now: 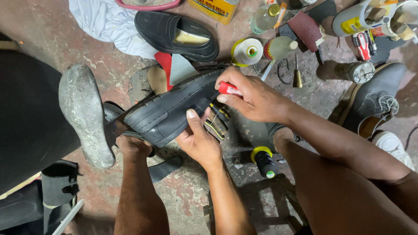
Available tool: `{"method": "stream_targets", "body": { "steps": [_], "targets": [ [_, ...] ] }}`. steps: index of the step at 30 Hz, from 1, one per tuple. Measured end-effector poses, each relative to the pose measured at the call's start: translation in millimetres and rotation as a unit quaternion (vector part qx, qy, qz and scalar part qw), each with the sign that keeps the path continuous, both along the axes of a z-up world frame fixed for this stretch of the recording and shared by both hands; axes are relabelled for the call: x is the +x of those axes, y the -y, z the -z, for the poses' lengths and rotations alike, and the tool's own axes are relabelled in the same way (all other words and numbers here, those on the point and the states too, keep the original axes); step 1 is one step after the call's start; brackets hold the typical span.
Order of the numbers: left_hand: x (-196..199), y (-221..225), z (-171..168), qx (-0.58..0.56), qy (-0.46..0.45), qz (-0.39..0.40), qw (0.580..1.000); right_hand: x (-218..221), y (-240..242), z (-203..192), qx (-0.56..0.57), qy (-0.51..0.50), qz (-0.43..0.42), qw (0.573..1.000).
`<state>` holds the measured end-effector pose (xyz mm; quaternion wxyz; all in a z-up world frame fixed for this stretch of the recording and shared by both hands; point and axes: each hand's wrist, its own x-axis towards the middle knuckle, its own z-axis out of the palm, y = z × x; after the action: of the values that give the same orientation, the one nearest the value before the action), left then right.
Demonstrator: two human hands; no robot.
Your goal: The person stitches the upper part of a black shoe to the sole using a needle and thread, then uses shears to trim the thread and a lighter to melt the ends.
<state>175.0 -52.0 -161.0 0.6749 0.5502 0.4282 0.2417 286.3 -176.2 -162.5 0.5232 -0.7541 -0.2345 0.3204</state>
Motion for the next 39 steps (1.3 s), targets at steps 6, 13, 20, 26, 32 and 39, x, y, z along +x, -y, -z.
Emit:
{"method": "stream_targets", "body": {
  "steps": [6, 13, 20, 26, 32, 39],
  "targets": [
    [0, 3, 1, 0.025, -0.007, 0.008, 1.000, 2, -1, -7, -0.023, 0.087, 0.023, 0.996],
    [-5, 11, -3, 0.178, -0.138, 0.095, 0.970, -9, -14, 8, -0.019, 0.039, 0.060, 0.997],
    [-2, 17, -7, 0.258, -0.085, 0.133, 0.953, -8, -29, 9, -0.017, 0.060, 0.080, 0.995],
    [1, 17, -14, 0.319, -0.083, 0.174, 0.928, -2, -29, 12, -0.060, 0.043, 0.071, 0.995],
    [1, 18, -14, 0.349, -0.090, 0.178, 0.916, -3, -26, 13, -0.021, 0.061, 0.070, 0.995],
    [1, 18, -13, 0.318, -0.088, 0.183, 0.926, -2, -25, 11, -0.080, 0.072, 0.045, 0.993]
  ]
}}
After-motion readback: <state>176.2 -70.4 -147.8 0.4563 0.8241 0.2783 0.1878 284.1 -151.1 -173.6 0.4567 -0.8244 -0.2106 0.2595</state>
